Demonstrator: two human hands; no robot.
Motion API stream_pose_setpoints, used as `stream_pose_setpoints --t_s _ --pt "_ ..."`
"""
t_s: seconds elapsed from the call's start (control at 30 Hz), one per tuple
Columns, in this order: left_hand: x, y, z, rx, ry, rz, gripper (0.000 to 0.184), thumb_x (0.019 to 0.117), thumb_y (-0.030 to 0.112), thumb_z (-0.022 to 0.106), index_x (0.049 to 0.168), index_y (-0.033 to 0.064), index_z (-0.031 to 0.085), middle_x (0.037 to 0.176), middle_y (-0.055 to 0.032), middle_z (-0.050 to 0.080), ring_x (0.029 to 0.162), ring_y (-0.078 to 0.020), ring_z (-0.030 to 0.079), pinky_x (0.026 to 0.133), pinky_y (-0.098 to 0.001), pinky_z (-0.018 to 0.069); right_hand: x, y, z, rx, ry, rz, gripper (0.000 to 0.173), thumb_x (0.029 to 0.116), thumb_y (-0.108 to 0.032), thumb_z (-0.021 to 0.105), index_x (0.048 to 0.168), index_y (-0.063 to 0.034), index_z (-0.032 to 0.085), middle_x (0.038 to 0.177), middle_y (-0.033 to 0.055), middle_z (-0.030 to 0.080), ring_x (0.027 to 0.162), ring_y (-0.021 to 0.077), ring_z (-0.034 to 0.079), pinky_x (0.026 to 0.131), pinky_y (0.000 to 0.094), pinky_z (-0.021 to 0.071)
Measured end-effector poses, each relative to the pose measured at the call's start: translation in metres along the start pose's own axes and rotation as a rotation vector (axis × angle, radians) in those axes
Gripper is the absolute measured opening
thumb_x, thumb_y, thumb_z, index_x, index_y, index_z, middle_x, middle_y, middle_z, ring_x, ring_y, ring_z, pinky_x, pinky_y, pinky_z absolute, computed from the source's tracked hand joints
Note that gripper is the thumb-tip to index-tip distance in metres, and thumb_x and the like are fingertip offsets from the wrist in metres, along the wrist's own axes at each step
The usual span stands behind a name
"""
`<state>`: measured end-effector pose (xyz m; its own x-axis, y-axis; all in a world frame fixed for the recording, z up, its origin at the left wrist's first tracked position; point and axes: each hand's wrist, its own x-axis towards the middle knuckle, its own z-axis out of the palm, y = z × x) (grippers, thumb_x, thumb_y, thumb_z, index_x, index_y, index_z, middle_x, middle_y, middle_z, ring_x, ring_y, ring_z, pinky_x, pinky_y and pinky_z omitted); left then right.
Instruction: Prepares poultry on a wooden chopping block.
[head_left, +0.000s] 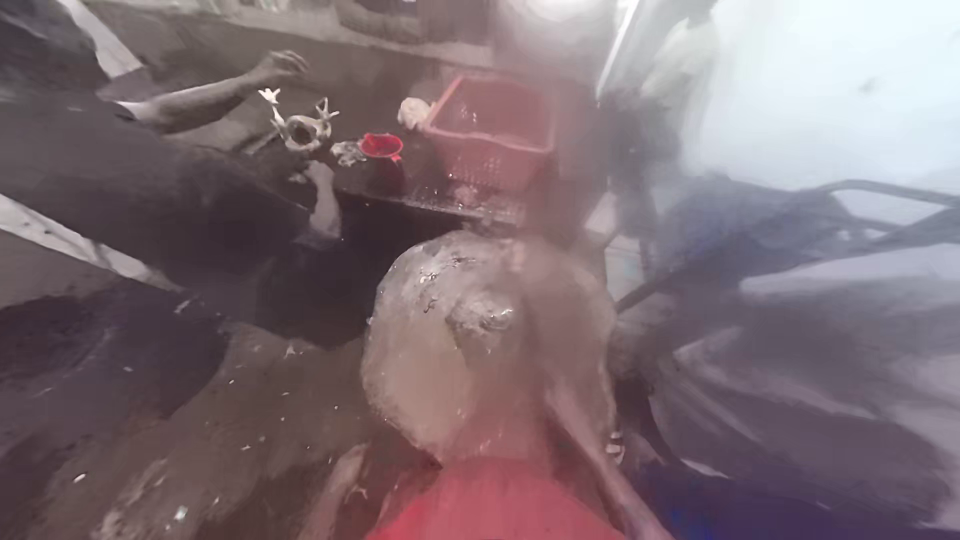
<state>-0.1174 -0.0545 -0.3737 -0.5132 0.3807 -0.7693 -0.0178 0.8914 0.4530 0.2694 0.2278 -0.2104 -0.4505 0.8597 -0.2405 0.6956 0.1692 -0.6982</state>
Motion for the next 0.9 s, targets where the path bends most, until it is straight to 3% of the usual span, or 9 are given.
stream_pose_setpoints --t_s 0.13,0.27,0.33,0.4,0.53,0.6,0.7,0.83,0.9 --pt "0.012 -0.01 0.003 -0.037 -0.007 -0.014 0.041 0.1104 0.033 0.046 0.137 0.0052 0.061 0.121 -0.0243 0.066 0.102 -0.0365 0.066 0.09 -0.0553 0.052 -0.001 0.009 0.006 0.009 0.024 -0.048 0.052 0.101 -0.005 0.048 0.152 -0.0148 0.05 0.151 0.0097 0.054 0.137 0.025 0.054 0.115 0.044 0.0436" --pt "0.009 0.003 0.001 -0.052 -0.038 -0.052 0.044 0.1111 0.034 0.043 0.14 0.0039 0.056 0.123 -0.0258 0.064 0.102 -0.0373 0.064 0.087 -0.0562 0.0522 -0.001 0.01 0.01 0.011 0.048 -0.017 0.05 0.1032 -0.008 0.045 0.152 -0.0203 0.051 0.153 0.0049 0.052 0.141 0.0227 0.05 0.118 0.0451 0.04" --pt "0.026 -0.009 0.003 -0.032 -0.043 -0.032 0.043 0.1115 0.034 0.042 0.139 0.0049 0.057 0.122 -0.0256 0.064 0.101 -0.0377 0.064 0.085 -0.0565 0.0526 0.005 0.019 0.014 -0.014 0.04 -0.026 0.055 0.0984 -0.005 0.049 0.152 -0.0196 0.05 0.149 0.0096 0.055 0.137 0.027 0.053 0.115 0.0474 0.0432" --pt "0.033 -0.02 0.005 -0.048 -0.024 0.001 0.04 0.1109 0.032 0.043 0.135 0.0051 0.061 0.112 -0.022 0.066 0.09 -0.032 0.063 0.078 -0.0517 0.0528 0.008 0.022 0.016 -0.008 0.005 -0.034 0.058 0.0962 -0.003 0.051 0.152 -0.0155 0.049 0.148 0.0145 0.055 0.136 0.032 0.053 0.115 0.05 0.0425" --pt "0.028 -0.021 0.003 -0.044 -0.025 0.011 0.039 0.1117 0.03 0.041 0.134 0.0043 0.06 0.102 -0.0196 0.066 0.078 -0.027 0.062 0.071 -0.0469 0.0532 0.011 0.027 0.019 -0.01 0.006 -0.05 0.056 0.0978 -0.005 0.049 0.152 -0.0186 0.049 0.148 0.0115 0.056 0.136 0.0284 0.054 0.115 0.0471 0.0434" --pt "0.017 -0.02 0.006 -0.032 -0.011 0.014 0.039 0.1122 0.029 0.039 0.134 0.0034 0.059 0.103 -0.0207 0.066 0.081 -0.0281 0.061 0.073 -0.0474 0.0525 0.01 0.027 0.018 -0.023 0.004 -0.054 0.055 0.1002 -0.007 0.047 0.153 -0.022 0.048 0.149 0.0088 0.055 0.137 0.0254 0.053 0.115 0.0459 0.0437" --pt "0.018 -0.035 0.009 0.043 -0.02 -0.002 0.04 0.112 0.029 0.04 0.138 0.0063 0.06 0.12 -0.0235 0.067 0.1 -0.0353 0.066 0.087 -0.0548 0.0538 0.009 0.023 0.015 -0.009 -0.007 -0.057 0.052 0.1023 -0.008 0.047 0.153 -0.0221 0.048 0.152 0.0045 0.053 0.138 0.0206 0.052 0.117 0.043 0.0428" --pt "0.001 -0.048 0.021 -0.072 -0.012 -0.071 0.041 0.1104 0.035 0.043 0.136 0.0077 0.06 0.107 -0.0181 0.068 0.084 -0.027 0.063 0.073 -0.0471 0.0531 0.007 0.015 0.007 0.001 -0.049 -0.02 0.053 0.1032 -0.009 0.046 0.154 -0.0225 0.046 0.153 0.0038 0.052 0.139 0.0204 0.052 0.117 0.0433 0.0428" --pt "-0.012 -0.054 0.022 -0.104 -0.014 -0.092 0.041 0.1098 0.036 0.046 0.14 0.0107 0.06 0.119 -0.0182 0.068 0.098 -0.0303 0.066 0.083 -0.0511 0.0541 0.006 0.016 0.007 0.005 -0.064 -0.005 0.054 0.1028 -0.008 0.046 0.155 -0.021 0.045 0.152 0.0081 0.053 0.138 0.0242 0.052 0.116 0.0442 0.0426"
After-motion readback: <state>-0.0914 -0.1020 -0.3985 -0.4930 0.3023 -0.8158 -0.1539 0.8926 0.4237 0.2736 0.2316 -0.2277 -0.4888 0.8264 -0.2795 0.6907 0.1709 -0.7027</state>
